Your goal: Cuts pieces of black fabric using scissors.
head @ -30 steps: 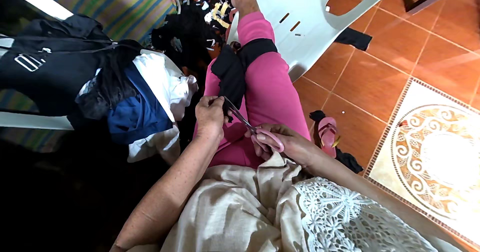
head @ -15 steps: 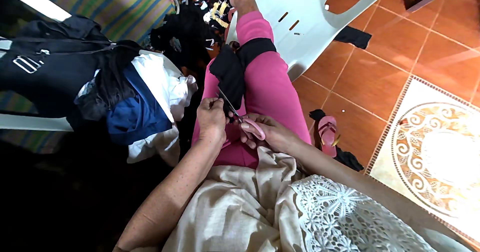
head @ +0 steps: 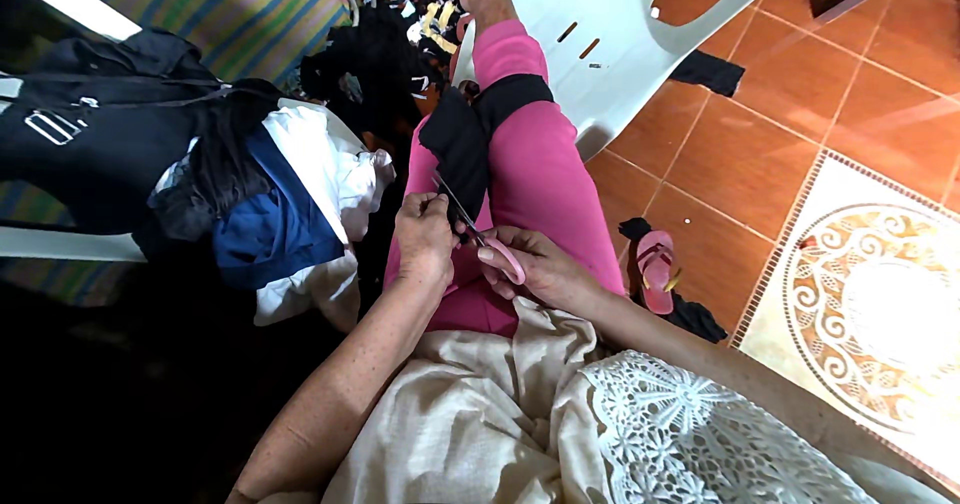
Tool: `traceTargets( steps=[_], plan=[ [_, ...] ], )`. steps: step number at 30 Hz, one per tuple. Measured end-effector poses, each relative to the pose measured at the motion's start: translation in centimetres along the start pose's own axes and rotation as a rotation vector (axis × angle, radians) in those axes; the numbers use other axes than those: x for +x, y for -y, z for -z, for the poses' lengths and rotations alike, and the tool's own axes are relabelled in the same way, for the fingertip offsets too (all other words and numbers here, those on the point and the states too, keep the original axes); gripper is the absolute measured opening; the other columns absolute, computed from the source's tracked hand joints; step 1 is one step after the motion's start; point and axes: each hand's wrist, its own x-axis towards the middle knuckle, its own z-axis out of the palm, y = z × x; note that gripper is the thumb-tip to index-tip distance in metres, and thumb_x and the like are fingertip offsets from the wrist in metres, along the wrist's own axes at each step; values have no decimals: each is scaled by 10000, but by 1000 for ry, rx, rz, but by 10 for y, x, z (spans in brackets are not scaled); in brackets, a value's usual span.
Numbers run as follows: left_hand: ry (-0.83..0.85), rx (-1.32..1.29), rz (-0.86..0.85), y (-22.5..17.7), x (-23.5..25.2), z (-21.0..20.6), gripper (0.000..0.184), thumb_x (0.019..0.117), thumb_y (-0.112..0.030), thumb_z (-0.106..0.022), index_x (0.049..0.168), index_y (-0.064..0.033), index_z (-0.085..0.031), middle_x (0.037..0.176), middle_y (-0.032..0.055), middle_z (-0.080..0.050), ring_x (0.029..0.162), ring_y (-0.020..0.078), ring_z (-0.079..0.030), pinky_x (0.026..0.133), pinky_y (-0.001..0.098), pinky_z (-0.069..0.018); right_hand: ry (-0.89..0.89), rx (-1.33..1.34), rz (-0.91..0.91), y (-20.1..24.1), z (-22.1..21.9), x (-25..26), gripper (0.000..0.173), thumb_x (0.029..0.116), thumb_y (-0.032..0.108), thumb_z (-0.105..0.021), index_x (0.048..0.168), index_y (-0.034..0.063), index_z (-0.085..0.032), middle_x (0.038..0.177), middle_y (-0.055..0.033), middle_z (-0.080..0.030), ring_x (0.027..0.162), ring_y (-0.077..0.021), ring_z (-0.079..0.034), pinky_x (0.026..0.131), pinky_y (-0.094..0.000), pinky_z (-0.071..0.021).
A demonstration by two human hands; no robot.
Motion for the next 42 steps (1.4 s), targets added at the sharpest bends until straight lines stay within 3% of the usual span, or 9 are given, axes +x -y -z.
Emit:
traceTargets(
  steps=[8, 17, 25, 35, 42],
  plan=[
    [45, 44, -15, 3, 0, 1, 53, 1060, -68, -514, 1052, -23, -540, 780, 38, -542, 566, 81, -532, 543, 218, -498, 2, 16, -32, 3, -2, 3, 145, 1058, 153, -505, 1031, 43, -596, 674, 20, -609, 527, -23, -549, 481, -145, -434],
    [54, 30, -7, 2, 0, 1, 57, 1060, -49, -503, 1029, -22, -542, 730, 31, -540, 514, 56, -494, 479, 169, -428, -42, 20, -24, 2, -6, 1, 101, 1040, 92, -539, 1054, 17, -604, 663, 19, -606, 524, -30, -557, 496, -154, -464],
    [84, 78, -40, 4, -1, 2, 71, 1050, -51, -518, 992, -35, -557, 727, 21, -537, 524, 47, -479, 480, 171, -400, 4, 55, -36, 0, -4, 5, 195, 1081, 198, -460, 1033, 58, -588, 679, 11, -604, 513, -25, -534, 460, -141, -410],
    [95, 49, -28, 6, 1, 2, 71, 1056, -47, -503, 999, -32, -544, 718, 22, -526, 531, 65, -495, 507, 191, -443, -59, 85, -45, 1, -11, 2, 130, 1064, 119, -498, 1057, 27, -589, 667, 3, -607, 496, -21, -529, 455, -139, -417],
    [99, 112, -52, 4, -1, 5, 80, 1045, -48, -527, 977, -38, -568, 735, 20, -539, 523, 38, -466, 470, 157, -380, -5, 120, -45, 0, -9, 8, 269, 1105, 215, -385, 990, 54, -568, 683, 3, -604, 506, -28, -539, 453, -139, -420]
  ],
)
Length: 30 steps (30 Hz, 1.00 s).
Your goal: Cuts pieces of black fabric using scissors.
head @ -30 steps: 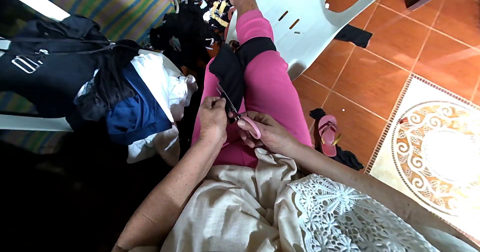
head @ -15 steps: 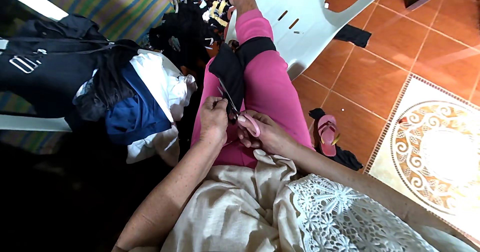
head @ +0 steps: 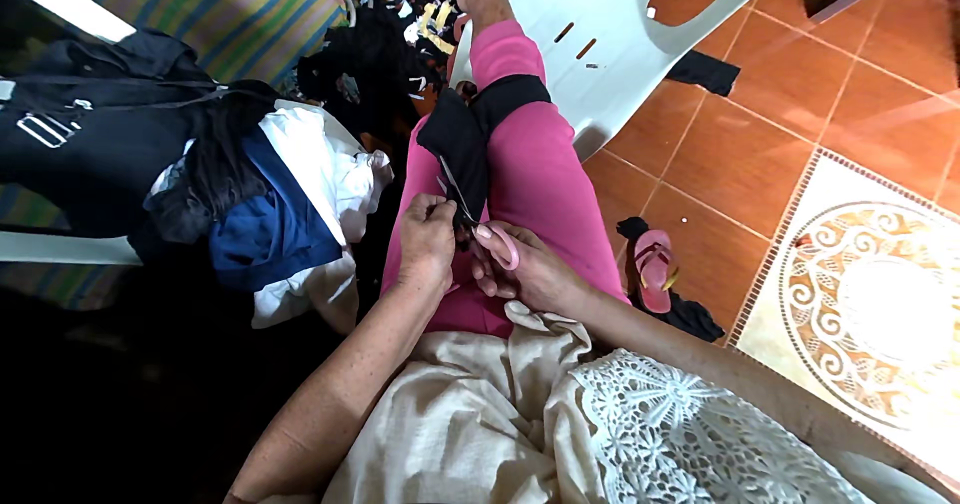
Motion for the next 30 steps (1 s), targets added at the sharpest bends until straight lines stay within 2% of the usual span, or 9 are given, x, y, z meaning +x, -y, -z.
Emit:
traceTargets(
  steps=[6, 11, 16, 20, 27, 30],
  plan=[
    [-6, -2, -13, 1, 0, 0, 77, 1039, -37, -533, 969, -39, -566, 732, 13, -537, 516, 32, -463, 464, 152, -376, -60, -23, -15, 1, -7, -1, 250, 1109, 208, -397, 989, 64, -562, 664, 11, -584, 478, -17, -487, 441, -141, -385],
    [-6, -19, -5, 2, 0, 0, 101, 1039, -33, -528, 943, -49, -557, 720, 14, -534, 523, 37, -468, 469, 155, -371, -71, 7, -7, 0, -7, -2, 198, 1088, 175, -456, 998, 43, -574, 657, 0, -587, 477, -23, -498, 437, -138, -388],
    [5, 14, -4, 2, -1, 3, 90, 1038, -32, -534, 954, -43, -565, 730, 14, -532, 521, 33, -457, 464, 150, -362, -59, 31, 2, -1, -6, 1, 282, 1113, 214, -383, 1004, 46, -582, 698, -11, -616, 491, -19, -512, 430, -135, -386],
    [12, 31, -16, 3, 0, 4, 96, 1037, -33, -535, 946, -44, -562, 718, 11, -529, 521, 34, -454, 471, 155, -366, -62, 44, -5, 0, -8, 3, 299, 1117, 222, -373, 992, 53, -584, 695, -7, -606, 491, -14, -497, 433, -130, -374],
    [18, 32, -16, 5, 0, 4, 110, 1038, -39, -537, 930, -56, -556, 740, 12, -533, 543, 38, -461, 484, 158, -364, -89, 69, -3, 3, -10, 1, 206, 1086, 132, -453, 967, 41, -594, 678, -13, -611, 481, -9, -500, 429, -124, -374],
    [13, -27, 20, 0, -1, 5, 123, 1038, -34, -523, 921, -64, -547, 710, 9, -528, 516, 36, -456, 460, 154, -364, -69, 63, -25, 4, -7, 2, 197, 1083, 143, -462, 973, 39, -589, 684, -22, -616, 485, -20, -505, 433, -131, -378]
  ],
)
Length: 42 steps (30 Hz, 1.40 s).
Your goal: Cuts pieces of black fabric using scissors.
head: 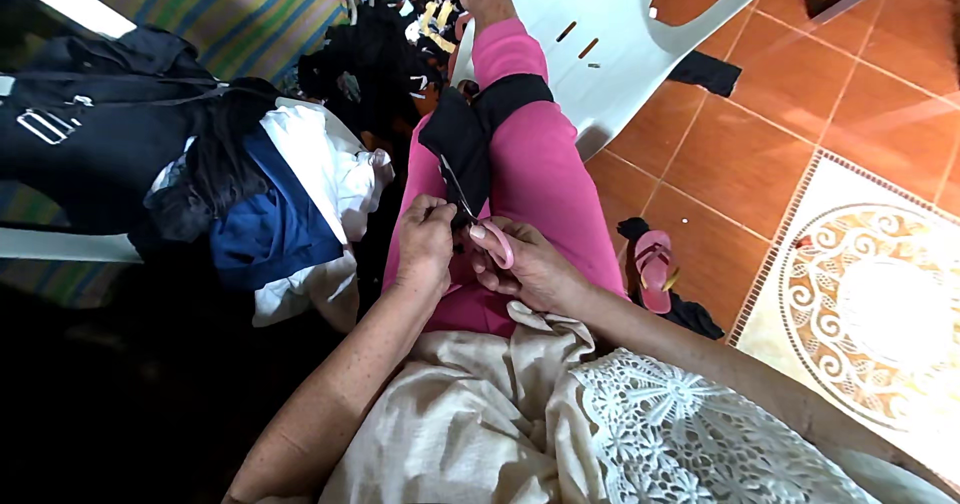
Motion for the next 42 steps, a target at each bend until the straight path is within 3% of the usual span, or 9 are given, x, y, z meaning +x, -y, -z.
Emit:
traceTargets(
  steps=[5, 10, 13, 18, 23, 27, 34, 38, 42],
  plan=[
    [27, -86, 113, -9, 7, 9, 172, 1042, -67, -490, 883, -84, -555, 666, 8, -516, 483, 56, -442, 426, 166, -349, 129, -80, -139, 10, 21, -5, 261, 1086, 226, -408, 1031, 47, -591, 676, 22, -559, 483, -19, -514, 427, -136, -420],
    [89, -83, 161, -3, 13, 22, 130, 1042, -79, -538, 924, -58, -590, 645, -4, -484, 452, 35, -406, 406, 145, -334, 163, -194, -180, 16, 50, -34, 166, 929, 256, -641, 999, 106, -656, 650, 61, -579, 490, 7, -506, 438, -137, -410],
    [97, -61, 164, -3, 14, 24, 95, 1040, -89, -562, 965, -55, -610, 640, -5, -496, 448, 29, -414, 401, 139, -334, 182, -244, -171, 21, 61, -45, 147, 889, 212, -692, 1017, 145, -672, 667, 91, -585, 481, 26, -494, 429, -127, -412],
    [127, -90, 176, -2, 12, 19, 99, 1059, -58, -496, 1005, -20, -569, 691, 39, -550, 489, 55, -493, 416, 148, -376, -11, -372, 61, 23, 35, -34, 262, 923, 49, -674, 1180, 30, -623, 834, 22, -697, 656, -40, -643, 599, -192, -543],
    [151, -55, 181, -4, 0, 19, 96, 1051, -20, -494, 1014, 6, -579, 730, 67, -605, 554, 75, -568, 474, 161, -438, -185, -432, 159, 16, 10, 13, 339, 942, 10, -689, 1267, -2, -598, 824, -49, -689, 598, -62, -589, 532, -197, -470],
    [183, -18, 160, 0, -3, 20, 94, 1038, 9, -512, 976, 17, -583, 746, 77, -647, 567, 63, -584, 473, 152, -428, -223, -359, 155, 10, 1, 36, 333, 931, -10, -699, 1251, 2, -609, 861, -69, -670, 594, -77, -570, 524, -203, -465],
    [222, 72, 115, 0, 0, 20, 116, 996, 62, -531, 906, 4, -574, 767, 72, -659, 610, 86, -620, 539, 182, -491, -242, -366, 222, 8, 0, 42, 349, 900, -85, -687, 1231, -4, -612, 870, -90, -679, 619, -106, -619, 579, -242, -546],
    [205, 85, 97, -7, 21, 14, 174, 1046, -26, -447, 1088, 4, -613, 843, 61, -632, 623, 94, -586, 547, 218, -489, -271, -372, 265, 10, -1, 39, 373, 900, -89, -685, 1251, 3, -599, 890, -93, -682, 617, -110, -633, 568, -246, -560],
    [257, 202, 138, -17, 45, 0, 199, 1066, -194, -527, 1018, -64, -669, 802, 26, -613, 607, 81, -541, 513, 215, -427, -291, -334, 306, 11, 3, 37, 397, 897, -92, -689, 1267, 10, -588, 908, -87, -684, 629, -113, -639, 571, -247, -565]
  ],
)
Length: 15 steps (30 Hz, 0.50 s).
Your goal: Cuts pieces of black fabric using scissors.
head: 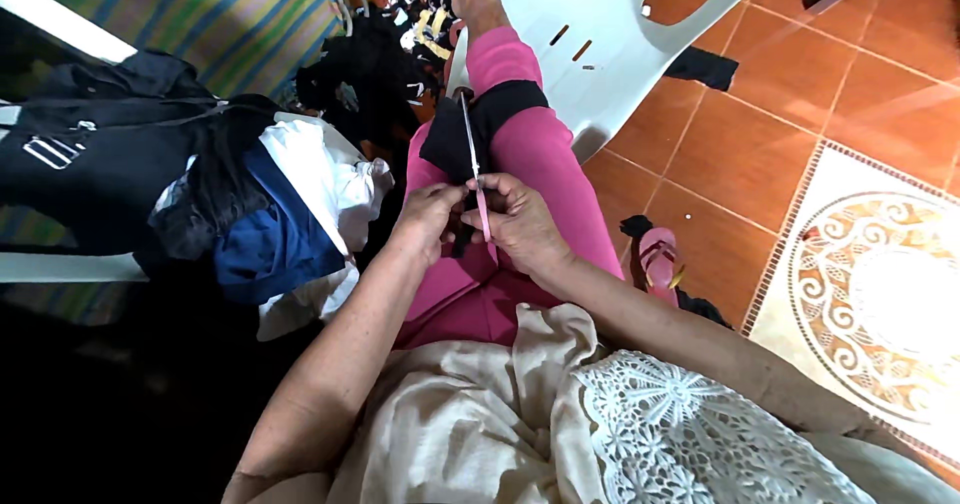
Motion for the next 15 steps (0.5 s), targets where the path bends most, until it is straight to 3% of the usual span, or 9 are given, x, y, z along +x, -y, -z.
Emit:
traceTargets(
  steps=[4, 10, 15],
  plan=[
    [30, 81, -9, -10, 16, -4, 127, 1029, -135, -571, 977, -53, -653, 757, 23, -623, 574, 63, -534, 491, 199, -409, -33, 67, 55, -5, 4, -1, 426, 866, -105, -711, 1246, 28, -573, 851, -55, -667, 606, -92, -621, 557, -235, -560],
    [-21, 63, 56, -19, 25, -11, 150, 987, -123, -633, 1105, -31, -623, 859, 73, -619, 656, 125, -564, 576, 270, -488, -37, 54, 118, -8, 0, -3, 456, 844, -124, -716, 1253, 13, -567, 803, -51, -664, 594, -90, -625, 562, -238, -563],
    [-24, 115, 112, -26, 20, 1, 120, 984, -76, -590, 1087, -43, -641, 839, 67, -658, 558, 78, -522, 475, 204, -400, -14, -57, 172, -11, -2, -2, 417, 878, -80, -709, 1262, 5, -570, 780, -61, -672, 570, -89, -617, 559, -243, -557]
  ],
)
